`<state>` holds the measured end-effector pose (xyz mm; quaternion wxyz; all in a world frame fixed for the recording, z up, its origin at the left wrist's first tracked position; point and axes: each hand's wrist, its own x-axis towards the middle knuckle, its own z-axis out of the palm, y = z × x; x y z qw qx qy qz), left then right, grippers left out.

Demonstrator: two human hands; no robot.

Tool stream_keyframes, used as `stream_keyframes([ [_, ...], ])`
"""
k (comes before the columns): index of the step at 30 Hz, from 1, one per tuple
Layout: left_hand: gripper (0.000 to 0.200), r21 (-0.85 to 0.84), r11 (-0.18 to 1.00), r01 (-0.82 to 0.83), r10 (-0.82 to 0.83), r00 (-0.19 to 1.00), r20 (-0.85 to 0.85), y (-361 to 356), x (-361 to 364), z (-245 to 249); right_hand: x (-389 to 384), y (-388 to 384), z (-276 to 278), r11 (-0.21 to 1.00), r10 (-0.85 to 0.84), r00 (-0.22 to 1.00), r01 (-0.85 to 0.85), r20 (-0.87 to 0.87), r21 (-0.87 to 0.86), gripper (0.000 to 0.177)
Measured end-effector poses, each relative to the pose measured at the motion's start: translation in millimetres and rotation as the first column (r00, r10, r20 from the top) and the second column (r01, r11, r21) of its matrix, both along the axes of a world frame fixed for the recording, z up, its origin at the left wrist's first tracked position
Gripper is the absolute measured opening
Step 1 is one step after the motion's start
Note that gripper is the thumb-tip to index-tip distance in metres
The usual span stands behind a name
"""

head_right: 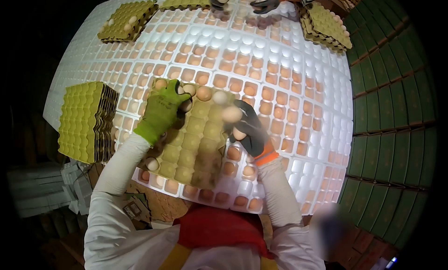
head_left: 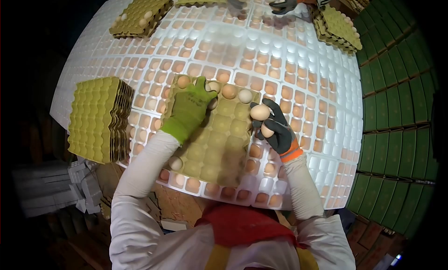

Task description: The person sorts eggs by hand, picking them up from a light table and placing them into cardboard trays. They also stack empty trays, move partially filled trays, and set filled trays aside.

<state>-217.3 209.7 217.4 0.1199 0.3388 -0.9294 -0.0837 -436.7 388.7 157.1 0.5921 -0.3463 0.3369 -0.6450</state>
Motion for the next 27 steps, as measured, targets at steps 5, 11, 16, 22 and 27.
stream_keyframes([
  [5, 0.033, 0.526, 0.816, -0.240, 0.279, 0.960, 0.004, -2.5, -18.0, 14.0, -17.7, -34.7, -18.1, 0.945, -0.173, 0.783, 0.302, -0.598, 0.122, 0.044],
  [11, 0.047, 0.596, 0.801, 0.062, 0.235, 0.883, -0.407, 0.7, 21.8, -20.8, 3.3, -107.9, 25.5, 0.942, 0.304, -0.472, 0.278, -0.827, 0.188, 0.053],
  [16, 0.044, 0.929, 0.211, 0.304, 0.582, 0.724, -0.370, 40.1, 21.1, -2.9, -38.3, -51.6, 7.0, 0.939, 0.046, 0.808, 0.166, -0.587, 0.301, 0.048],
  [22, 0.047, 0.879, 0.058, 0.473, 0.528, 0.733, -0.429, 111.1, -10.7, -13.8, -50.3, 59.9, -14.2, 0.952, 0.026, 0.963, 0.059, -0.270, 0.302, 0.064],
  [27, 0.048, 0.946, 0.029, 0.322, 0.422, 0.854, -0.304, 166.6, -57.0, -7.5, -88.2, 144.0, -16.0, 0.901, -0.064, 0.930, 0.210, -0.361, 0.381, 0.040],
])
